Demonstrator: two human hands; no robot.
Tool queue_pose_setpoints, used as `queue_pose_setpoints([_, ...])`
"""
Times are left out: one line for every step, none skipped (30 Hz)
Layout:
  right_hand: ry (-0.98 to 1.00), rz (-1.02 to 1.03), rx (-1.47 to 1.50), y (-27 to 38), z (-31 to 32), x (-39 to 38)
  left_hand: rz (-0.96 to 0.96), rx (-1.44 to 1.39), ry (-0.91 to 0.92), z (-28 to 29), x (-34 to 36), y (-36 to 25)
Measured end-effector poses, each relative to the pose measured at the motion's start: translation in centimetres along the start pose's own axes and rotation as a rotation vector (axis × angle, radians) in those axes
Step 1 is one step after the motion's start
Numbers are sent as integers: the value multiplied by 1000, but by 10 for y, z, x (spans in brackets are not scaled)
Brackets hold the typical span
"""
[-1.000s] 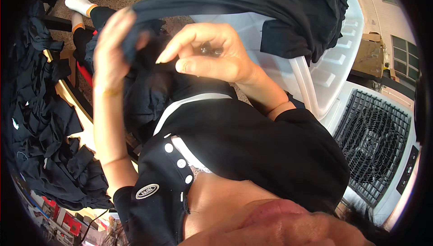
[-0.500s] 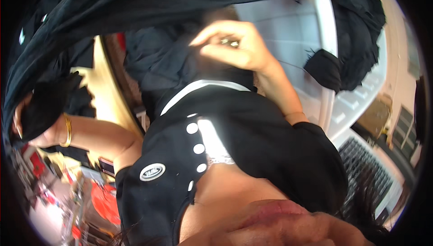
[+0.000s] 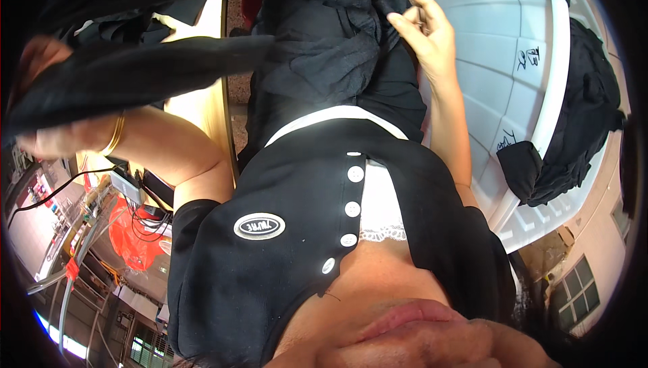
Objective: Trimming threads and attaching paper labels to black clothing items using small scissors.
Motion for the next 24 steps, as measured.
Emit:
queue_pose_setpoints([33, 1, 12, -7, -7, 7, 53, -103, 20, -3, -1, 16])
queue_pose_setpoints([27, -23, 27, -14, -12, 13, 79, -87, 25, -5, -3, 33])
queue_pose_setpoints([20, -48, 42, -20, -16, 19, 74, 62, 40, -7, -6, 51])
queue_pose_setpoints([18, -47, 42, -24, -18, 24, 11, 397, -162, -8, -10, 69])
queue_pose_setpoints([-38, -81, 46, -29, -19, 28, -30, 773, -164, -9, -21, 84])
queue_pose_setpoints([-91, -115, 49, -33, -18, 30, -34, 999, -150, -11, -35, 100])
queue_pose_setpoints([-89, -112, 45, -36, -17, 31, -159, 985, 125, -21, -38, 117])
queue_pose_setpoints([-95, -152, 89, -38, -16, 31, -398, 1722, 249, -27, -54, 126])
queue_pose_setpoints([-101, -192, 132, -40, -14, 30, -339, 1696, 362, -35, -67, 139])
queue_pose_setpoints([-111, -233, 152, -42, -12, 28, -272, 1663, 473, -43, -81, 151])
queue_pose_setpoints([-113, -234, 145, -44, -10, 26, -199, 1626, 578, -53, -97, 164])
queue_pose_setpoints([-147, -255, 171, -46, -9, 24, -260, 1594, 655, -63, -102, 179])
queue_pose_setpoints([-196, -281, 180, -48, -7, 23, -47, 1578, 742, -70, -107, 195])
queue_pose_setpoints([-235, -267, 169, -50, -6, 22, -57, 1594, 745, -78, -111, 212])
queue_pose_setpoints([-230, -261, 171, -52, -5, 21, -17, 1588, 784, -84, -112, 227])
queue_pose_setpoints([-269, -280, 159, -55, -3, 21, 44, 1573, 854, -86, -109, 238])
queue_pose_setpoints([-303, -271, 163, -56, -1, 22, 108, 1555, 922, -87, -107, 248])
queue_pose_setpoints([-313, -303, 150, -58, 0, 22, 158, 1687, 1022, -91, -101, 260])
queue_pose_setpoints([-308, -282, 132, -59, 2, 24, 157, 1689, 1025, -90, -98, 263])
queue_pose_setpoints([-307, -246, 127, -58, 2, 26, 176, 1572, 949, -89, -90, 263])
queue_pose_setpoints([-309, -263, 126, -57, 2, 28, 195, 1456, 874, -88, -83, 261])
queue_pose_setpoints([-307, -226, 105, -55, 2, 30, 339, 1183, 810, -85, -76, 254])
queue_pose_setpoints([-308, -178, 87, -51, 0, 32, 464, 904, 737, -82, -70, 246])
queue_pose_setpoints([-298, -129, 55, -47, -3, 35, 727, 642, 613, -78, -63, 237])
Point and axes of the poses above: each hand's wrist, its own x-axis towards the middle knuckle, its own z-axis out of the back of the hand, y = z × x, the point moved 1 cm from there along x, towards the middle knuckle, and after that the axes turned 7 degrees about z, right-handed, at the moved point
